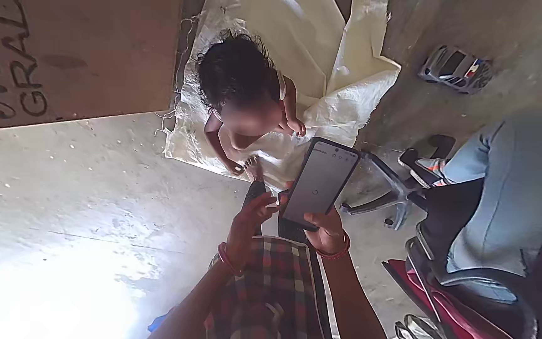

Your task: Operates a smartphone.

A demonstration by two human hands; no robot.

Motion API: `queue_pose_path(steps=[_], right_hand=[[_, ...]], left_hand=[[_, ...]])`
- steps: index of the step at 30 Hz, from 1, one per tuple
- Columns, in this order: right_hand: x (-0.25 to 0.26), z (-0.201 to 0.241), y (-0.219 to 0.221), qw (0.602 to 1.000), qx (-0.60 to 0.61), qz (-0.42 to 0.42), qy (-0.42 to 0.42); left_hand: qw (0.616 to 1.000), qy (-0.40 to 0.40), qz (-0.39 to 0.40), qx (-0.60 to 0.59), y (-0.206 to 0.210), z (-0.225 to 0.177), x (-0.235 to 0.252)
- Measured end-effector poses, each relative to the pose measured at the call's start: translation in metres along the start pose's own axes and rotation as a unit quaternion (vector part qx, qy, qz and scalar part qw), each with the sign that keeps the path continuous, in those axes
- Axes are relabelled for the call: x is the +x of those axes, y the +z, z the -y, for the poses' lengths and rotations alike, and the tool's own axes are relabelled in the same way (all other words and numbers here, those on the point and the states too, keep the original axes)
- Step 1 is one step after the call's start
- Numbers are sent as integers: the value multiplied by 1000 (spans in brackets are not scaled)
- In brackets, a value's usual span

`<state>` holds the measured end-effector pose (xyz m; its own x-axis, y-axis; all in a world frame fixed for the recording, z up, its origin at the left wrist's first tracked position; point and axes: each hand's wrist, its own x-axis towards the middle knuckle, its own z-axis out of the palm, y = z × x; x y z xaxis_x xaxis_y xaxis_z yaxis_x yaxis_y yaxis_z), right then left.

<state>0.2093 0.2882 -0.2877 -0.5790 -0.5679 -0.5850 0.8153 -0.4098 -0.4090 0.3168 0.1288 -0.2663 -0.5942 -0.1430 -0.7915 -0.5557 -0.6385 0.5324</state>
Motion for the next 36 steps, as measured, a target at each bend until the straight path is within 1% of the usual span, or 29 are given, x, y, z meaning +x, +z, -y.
queue_pose_path(steps=[2,5,13,15,19,20,22,25,28,30,32,34,36], right_hand=[[-2,0,0,1000,-3,-8,-9],[-4,-2,4,1000,14,-4,-23],[-7,-3,2,998,39,28,-44],[-8,-3,0,998,37,28,-46],[-10,-3,-4,998,30,33,-33],[-11,-2,-5,999,28,35,-25],[-11,-2,-8,999,32,38,-14],[-11,-4,-14,998,41,41,-11],[-10,-4,-18,998,40,39,-15],[-9,-3,-20,999,39,29,-22],[-9,-2,-21,999,32,-8,-22],[-9,-1,-22,998,23,-61,-18],[-10,1,-24,997,29,-77,-12]], left_hand=[[997,52,12,48,14,-20,-1],[992,90,-4,93,25,-25,-3],[989,111,-28,94,34,-16,-4],[990,106,-23,89,34,-14,-4],[992,94,5,82,30,-12,-7],[991,102,5,81,27,-10,-8],[992,105,-23,65,20,-3,-9],[993,47,-90,67,4,8,-11],[979,-37,-143,142,-21,35,-13],[960,-84,-144,225,-40,58,-14],[937,-122,-136,298,-55,79,-18],[926,-135,-139,325,-63,97,-22],[925,-145,-150,318,-62,105,-25]])
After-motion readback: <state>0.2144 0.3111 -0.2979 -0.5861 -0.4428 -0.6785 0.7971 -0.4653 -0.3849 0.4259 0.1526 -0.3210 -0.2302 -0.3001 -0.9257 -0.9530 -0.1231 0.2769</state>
